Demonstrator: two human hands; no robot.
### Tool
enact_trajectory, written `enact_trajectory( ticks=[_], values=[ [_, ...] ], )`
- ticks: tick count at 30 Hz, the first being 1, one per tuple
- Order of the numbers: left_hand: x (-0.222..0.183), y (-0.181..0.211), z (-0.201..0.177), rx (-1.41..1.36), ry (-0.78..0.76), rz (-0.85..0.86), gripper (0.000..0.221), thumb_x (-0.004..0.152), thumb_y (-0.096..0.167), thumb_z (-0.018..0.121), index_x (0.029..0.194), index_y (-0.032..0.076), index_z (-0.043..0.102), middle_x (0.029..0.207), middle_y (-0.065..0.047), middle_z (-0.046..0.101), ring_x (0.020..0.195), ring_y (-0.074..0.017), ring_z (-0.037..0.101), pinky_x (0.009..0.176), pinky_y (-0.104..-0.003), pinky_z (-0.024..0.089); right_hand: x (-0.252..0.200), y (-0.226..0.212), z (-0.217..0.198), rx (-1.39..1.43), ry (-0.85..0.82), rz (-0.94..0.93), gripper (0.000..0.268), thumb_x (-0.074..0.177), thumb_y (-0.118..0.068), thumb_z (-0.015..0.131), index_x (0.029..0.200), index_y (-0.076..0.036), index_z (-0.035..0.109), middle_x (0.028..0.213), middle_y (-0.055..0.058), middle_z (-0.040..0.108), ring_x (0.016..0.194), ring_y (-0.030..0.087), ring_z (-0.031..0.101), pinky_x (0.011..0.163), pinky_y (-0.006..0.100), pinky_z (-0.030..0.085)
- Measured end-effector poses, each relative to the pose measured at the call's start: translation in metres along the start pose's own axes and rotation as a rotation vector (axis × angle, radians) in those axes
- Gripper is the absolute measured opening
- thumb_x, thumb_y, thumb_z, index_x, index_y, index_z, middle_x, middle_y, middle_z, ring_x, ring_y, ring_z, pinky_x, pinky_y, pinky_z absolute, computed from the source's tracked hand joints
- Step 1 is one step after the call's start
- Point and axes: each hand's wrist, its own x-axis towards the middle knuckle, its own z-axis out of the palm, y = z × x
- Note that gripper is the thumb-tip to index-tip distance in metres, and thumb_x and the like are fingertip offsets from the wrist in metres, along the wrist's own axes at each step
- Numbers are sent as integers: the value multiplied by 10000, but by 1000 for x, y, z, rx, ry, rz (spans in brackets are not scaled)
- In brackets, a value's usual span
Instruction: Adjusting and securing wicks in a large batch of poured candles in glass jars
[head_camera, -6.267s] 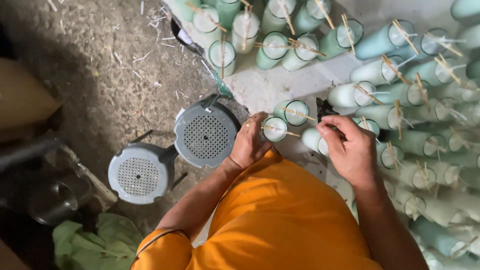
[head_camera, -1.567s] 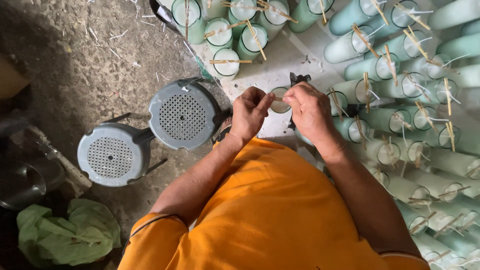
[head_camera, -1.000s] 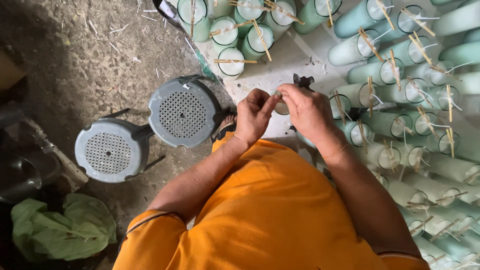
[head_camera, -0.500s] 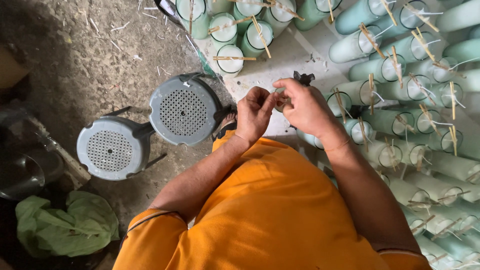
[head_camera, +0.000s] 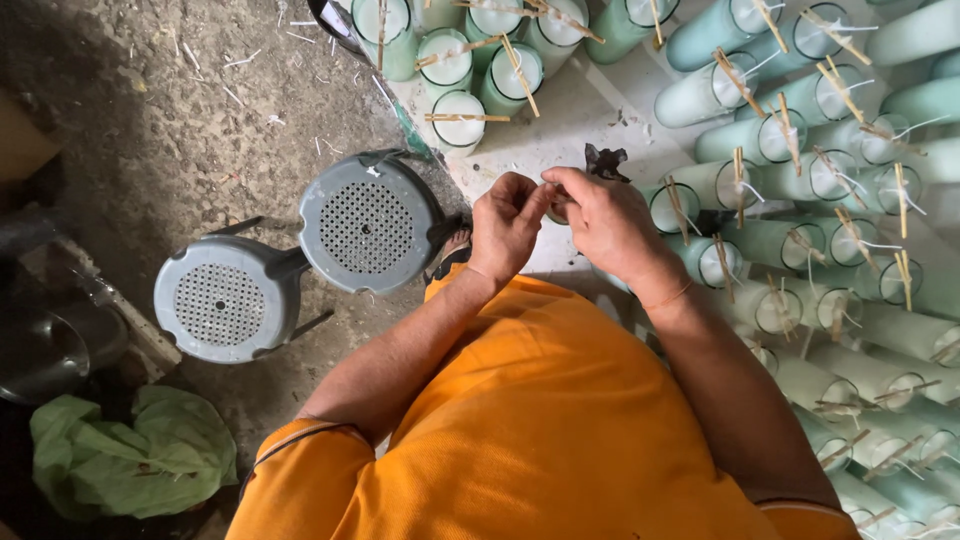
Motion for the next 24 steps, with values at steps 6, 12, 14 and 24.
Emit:
enact_trajectory(
  ticks=[6, 12, 14, 24],
  values=[
    [-1, 7, 3, -39, -18, -10, 252, 952, 238, 734, 785, 66, 657, 525, -53, 584, 527, -130, 594, 526, -247, 467, -2, 11, 7, 61, 114, -112, 323, 969, 18, 589, 1250, -92, 705, 1015, 199, 767, 965, 443, 716, 804, 535, 576],
    [2, -10, 2, -14, -24, 9, 253, 950, 237, 742, 792, 56, 665, 526, -67, 584, 525, -141, 615, 520, -253, 463, 3, 19, 14, 142, 309, -58, 258, 960, -32, 678, 1193, -116, 753, 924, 118, 783, 923, 344, 749, 800, 463, 595],
    [0, -3, 0, -13, -28, 13, 244, 953, 235, 739, 804, 55, 669, 543, -63, 588, 538, -139, 613, 534, -254, 464, -2, 18, 4, 122, 400, -146, 213, 981, -58, 713, 1193, -67, 738, 943, 119, 782, 921, 328, 749, 802, 439, 590],
    [-5, 12, 0, 53, -25, 253, 105, 991, 160, 722, 996, 56, 723, 708, -103, 686, 692, -163, 638, 653, -312, 520, -13, -13, -11, -193, 64, -143, 825, 716, -93, 901, 1446, -88, 516, 1332, 127, 616, 1267, 380, 570, 1007, 570, 514]
  ],
)
